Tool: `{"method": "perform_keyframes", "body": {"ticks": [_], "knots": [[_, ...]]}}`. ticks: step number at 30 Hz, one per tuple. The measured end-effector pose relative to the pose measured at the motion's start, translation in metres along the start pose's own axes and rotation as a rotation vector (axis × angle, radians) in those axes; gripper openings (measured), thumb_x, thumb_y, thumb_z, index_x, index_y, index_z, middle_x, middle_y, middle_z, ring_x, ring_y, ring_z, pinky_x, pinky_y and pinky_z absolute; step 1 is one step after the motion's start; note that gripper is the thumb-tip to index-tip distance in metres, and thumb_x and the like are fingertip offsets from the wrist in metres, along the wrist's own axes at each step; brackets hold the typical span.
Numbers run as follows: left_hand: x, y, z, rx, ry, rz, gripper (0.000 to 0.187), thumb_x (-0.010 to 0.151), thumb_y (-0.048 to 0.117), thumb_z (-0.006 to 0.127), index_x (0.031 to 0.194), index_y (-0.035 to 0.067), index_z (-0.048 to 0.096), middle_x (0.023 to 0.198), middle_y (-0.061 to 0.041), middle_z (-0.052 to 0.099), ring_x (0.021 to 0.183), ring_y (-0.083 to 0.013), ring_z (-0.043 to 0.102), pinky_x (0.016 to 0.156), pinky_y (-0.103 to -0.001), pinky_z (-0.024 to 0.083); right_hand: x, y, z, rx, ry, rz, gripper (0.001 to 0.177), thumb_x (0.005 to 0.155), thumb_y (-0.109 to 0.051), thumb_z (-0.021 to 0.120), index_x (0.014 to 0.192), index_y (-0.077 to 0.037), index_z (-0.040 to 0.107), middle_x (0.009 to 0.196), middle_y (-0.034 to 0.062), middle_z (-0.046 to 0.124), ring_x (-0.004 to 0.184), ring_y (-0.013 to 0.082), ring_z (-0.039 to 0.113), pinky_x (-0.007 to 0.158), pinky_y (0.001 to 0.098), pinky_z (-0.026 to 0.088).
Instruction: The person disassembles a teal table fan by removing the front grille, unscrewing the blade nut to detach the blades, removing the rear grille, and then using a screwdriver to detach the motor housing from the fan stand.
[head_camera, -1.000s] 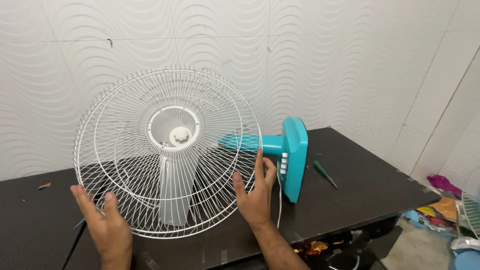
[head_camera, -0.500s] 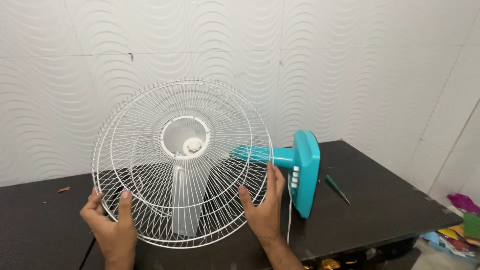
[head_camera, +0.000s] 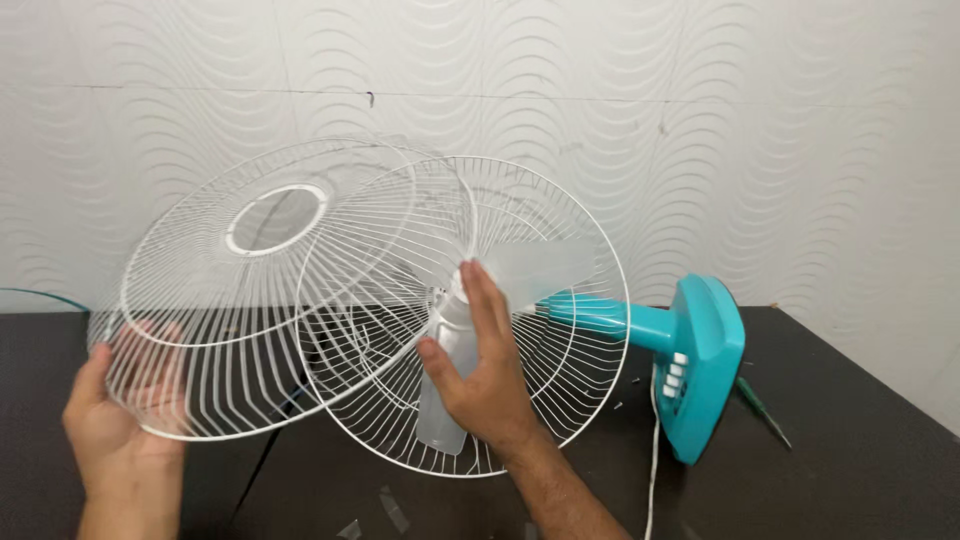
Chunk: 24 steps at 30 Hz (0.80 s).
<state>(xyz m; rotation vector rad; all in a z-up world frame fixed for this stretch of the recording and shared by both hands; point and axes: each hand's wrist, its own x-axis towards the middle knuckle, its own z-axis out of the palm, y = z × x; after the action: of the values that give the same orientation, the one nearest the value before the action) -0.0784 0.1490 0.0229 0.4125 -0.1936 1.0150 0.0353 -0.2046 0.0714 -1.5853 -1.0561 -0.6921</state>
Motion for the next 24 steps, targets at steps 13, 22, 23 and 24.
{"method": "perform_keyframes", "body": {"ticks": [13,22,23,24], "knots": [[0.05,0.126,-0.118,0.258,0.309,0.108,0.025,0.109,0.016,0.062,0.126,-0.001,0.061,0.136,-0.023,0.064,0.131,-0.0357,0.065,0.115,-0.051,0.05,-0.022,0.008,0.031,0.045,-0.12,0.146,0.07,0.097,-0.032,0.066,0.154,-0.003,0.039,0.134,0.018,0.066,0.131,0.0326,0.059,0.108,0.0513,0.048],[0.06,0.136,-0.14,0.448,0.428,0.059,0.029,0.104,0.02,0.065,0.126,0.002,0.063,0.139,-0.022,0.061,0.136,-0.0374,0.058,0.117,-0.054,0.045,-0.025,0.012,0.032,0.002,-0.116,0.151,0.06,0.097,-0.028,0.064,0.148,-0.004,0.045,0.13,0.016,0.066,0.128,0.0299,0.062,0.107,0.0495,0.048],[0.061,0.135,-0.143,0.465,0.441,0.051,0.029,0.103,0.021,0.065,0.126,0.002,0.063,0.14,-0.022,0.06,0.136,-0.0376,0.057,0.117,-0.055,0.045,-0.025,0.012,0.03,0.0,-0.123,0.164,0.059,0.097,-0.027,0.064,0.148,-0.004,0.045,0.13,0.0157,0.066,0.128,0.0296,0.062,0.106,0.049,0.048],[0.062,0.133,-0.145,0.487,0.45,0.035,0.03,0.103,0.021,0.065,0.126,0.002,0.063,0.14,-0.022,0.06,0.137,-0.0378,0.057,0.117,-0.055,0.044,-0.025,0.012,0.028,-0.005,-0.112,0.137,0.057,0.097,-0.025,0.064,0.146,-0.003,0.046,0.128,0.015,0.068,0.128,0.0298,0.062,0.108,0.049,0.048]]}}
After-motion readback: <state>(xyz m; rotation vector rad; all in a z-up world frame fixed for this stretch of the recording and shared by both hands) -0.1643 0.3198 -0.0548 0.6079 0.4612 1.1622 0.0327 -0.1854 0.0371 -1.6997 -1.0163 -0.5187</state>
